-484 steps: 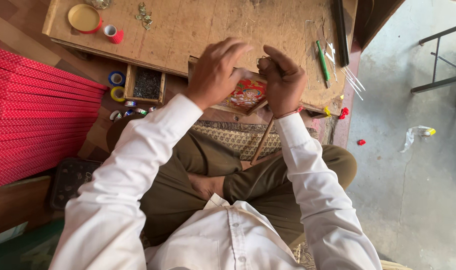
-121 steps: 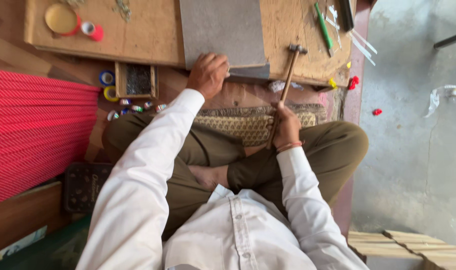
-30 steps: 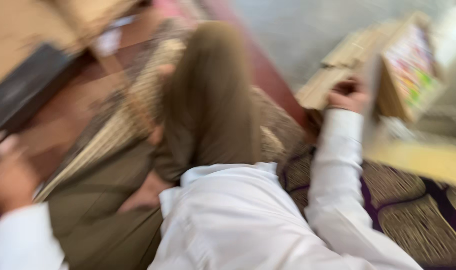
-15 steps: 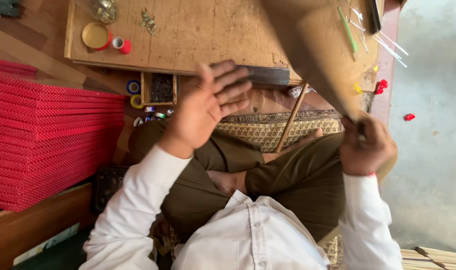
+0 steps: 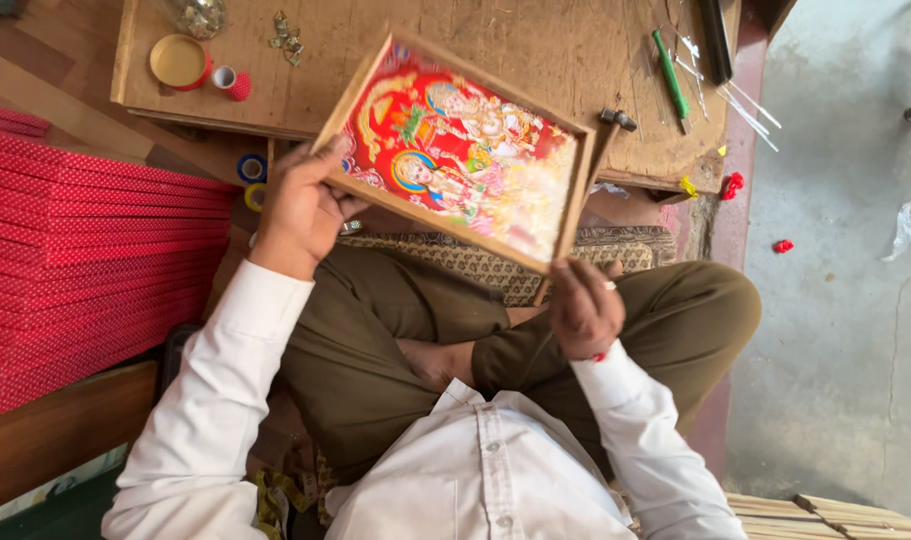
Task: The person assembles wooden picture frames by attaching metal clips to the back of each frame using a hammer. They repeatedly pick up frames, position clips, hammer them into place, and stack the finished frames.
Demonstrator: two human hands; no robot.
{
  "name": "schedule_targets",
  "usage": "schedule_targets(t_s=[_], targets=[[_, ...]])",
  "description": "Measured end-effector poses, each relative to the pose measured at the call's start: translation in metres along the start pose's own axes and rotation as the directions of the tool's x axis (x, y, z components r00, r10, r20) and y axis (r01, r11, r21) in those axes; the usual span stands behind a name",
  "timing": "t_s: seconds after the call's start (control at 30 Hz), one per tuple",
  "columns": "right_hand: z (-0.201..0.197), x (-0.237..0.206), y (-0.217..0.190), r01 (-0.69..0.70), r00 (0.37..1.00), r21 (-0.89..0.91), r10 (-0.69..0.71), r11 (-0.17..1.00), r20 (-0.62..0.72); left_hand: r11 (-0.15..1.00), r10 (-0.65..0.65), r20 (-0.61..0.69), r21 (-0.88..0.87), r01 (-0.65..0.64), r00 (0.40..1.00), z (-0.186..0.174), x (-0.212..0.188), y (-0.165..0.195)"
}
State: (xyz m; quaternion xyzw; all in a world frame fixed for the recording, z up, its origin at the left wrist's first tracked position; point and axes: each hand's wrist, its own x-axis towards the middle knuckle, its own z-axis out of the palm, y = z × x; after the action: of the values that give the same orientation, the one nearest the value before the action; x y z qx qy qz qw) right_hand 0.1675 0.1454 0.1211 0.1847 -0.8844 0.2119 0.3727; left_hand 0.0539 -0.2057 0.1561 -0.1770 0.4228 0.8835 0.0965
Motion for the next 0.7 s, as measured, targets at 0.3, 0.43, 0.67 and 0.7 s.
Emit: schedule_targets(t_s=[0.3,0.43,0.67,0.7], targets=[[-0.019,0.068,0.0,-0.161,0.986,0.263,0.166,0.951,0.002,0.842,0.48,0.43,0.019,-0.539,0.765,0.03,0.03,0.04],[-0.02,0.124,0.007,-0.02,1.0,0.16,0.02,0.987,0.002,0.814,0.457,0.466,0.125,-0.568,0.758,0.055,0.031,-0.015],[0.036,0.154,-0.006,0.162,0.929,0.206,-0.22,0.965,0.298,0.829,0.402,0.498,0.159,-0.536,0.768,0.031,0.022,-0.044],[0.043,0.151,-0.006,0.156,0.921,0.216,-0.221,0.964,0.322,0.808,0.415,0.496,0.185,-0.56,0.763,0.023,0.025,-0.046]])
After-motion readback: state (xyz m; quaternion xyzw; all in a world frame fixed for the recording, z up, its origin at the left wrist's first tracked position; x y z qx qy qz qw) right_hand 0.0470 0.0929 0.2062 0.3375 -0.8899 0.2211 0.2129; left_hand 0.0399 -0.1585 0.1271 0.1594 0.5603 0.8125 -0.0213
